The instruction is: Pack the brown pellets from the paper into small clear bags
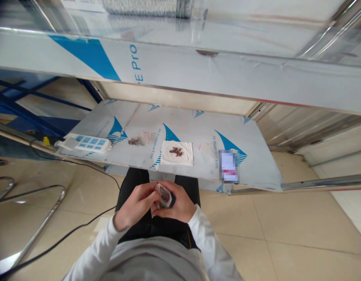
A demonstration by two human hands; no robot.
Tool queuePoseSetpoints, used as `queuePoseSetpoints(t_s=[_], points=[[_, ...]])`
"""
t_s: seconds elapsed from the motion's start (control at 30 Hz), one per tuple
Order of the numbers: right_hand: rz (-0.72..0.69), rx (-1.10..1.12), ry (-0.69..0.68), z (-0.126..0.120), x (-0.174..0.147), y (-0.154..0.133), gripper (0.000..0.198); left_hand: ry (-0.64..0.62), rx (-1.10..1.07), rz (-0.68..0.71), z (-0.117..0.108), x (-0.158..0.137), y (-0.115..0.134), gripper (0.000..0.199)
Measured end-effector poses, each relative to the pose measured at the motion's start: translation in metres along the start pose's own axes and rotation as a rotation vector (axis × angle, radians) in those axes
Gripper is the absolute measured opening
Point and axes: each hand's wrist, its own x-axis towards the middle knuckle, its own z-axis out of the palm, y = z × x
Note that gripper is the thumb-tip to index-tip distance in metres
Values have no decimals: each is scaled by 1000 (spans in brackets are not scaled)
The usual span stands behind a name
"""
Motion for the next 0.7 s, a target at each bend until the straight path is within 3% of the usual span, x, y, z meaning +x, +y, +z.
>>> queuePoseSetpoints(t_s=[0.1, 0.2, 0.3, 0.4, 0.5, 0.57, 0.7], points=[[28, 22, 71, 0, 1, 2, 50, 46, 224, -30, -4, 0, 13, 25], [56, 29, 99, 0, 1, 1, 43, 157, 520, -118, -4, 0, 25, 27], [78, -9, 119, -7, 9, 2, 38, 264, 645, -110, -6, 4, 28, 21], [114, -262, 150, -32, 30, 15, 39, 372, 546, -21, -15, 12, 13, 15], [175, -792, 63, -72, 62, 35, 43, 425, 336, 24, -24, 22, -23, 21], [206, -1063, -52, -96, 86, 45, 41, 474, 189, 0, -25, 28, -54, 23], [239, -1274, -198, -121, 132, 54, 38, 559, -193, -152, -14, 37, -110, 30]])
